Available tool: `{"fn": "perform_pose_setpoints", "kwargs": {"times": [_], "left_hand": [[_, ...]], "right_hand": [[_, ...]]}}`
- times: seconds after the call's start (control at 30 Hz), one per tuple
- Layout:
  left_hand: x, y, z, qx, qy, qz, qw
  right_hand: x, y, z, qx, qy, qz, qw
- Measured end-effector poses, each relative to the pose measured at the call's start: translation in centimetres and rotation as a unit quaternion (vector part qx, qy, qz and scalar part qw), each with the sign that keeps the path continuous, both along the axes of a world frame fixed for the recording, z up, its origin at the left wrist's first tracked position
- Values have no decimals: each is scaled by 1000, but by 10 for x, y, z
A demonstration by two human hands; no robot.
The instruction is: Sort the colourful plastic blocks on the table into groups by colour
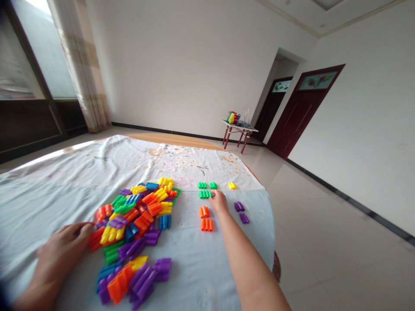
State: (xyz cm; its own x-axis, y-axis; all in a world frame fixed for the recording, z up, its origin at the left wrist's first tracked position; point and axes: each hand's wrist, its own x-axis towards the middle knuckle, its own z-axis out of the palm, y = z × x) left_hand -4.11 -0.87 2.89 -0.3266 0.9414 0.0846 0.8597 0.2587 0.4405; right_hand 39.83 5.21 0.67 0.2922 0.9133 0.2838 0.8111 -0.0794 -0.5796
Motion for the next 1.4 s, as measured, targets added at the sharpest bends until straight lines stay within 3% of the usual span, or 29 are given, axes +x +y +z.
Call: {"fn": "perform_pose_setpoints", "kwargs": {"times": [0.57,0.97,1.23,1.4], "left_hand": [[0,1,1,-16,-5,8,1000],[-2,3,0,-29,-10,5,1000],[1,1,1,-4,-15,4,1000],[4,-3,4,4,-17,-1,1000]], "right_hand": [[6,0,-9,32,6,-10,999],[0,-6,-4,82,13,-7,997],[-8,-31,21,155,40,3,987],[-53,-60,45,194,94,121,969]]}}
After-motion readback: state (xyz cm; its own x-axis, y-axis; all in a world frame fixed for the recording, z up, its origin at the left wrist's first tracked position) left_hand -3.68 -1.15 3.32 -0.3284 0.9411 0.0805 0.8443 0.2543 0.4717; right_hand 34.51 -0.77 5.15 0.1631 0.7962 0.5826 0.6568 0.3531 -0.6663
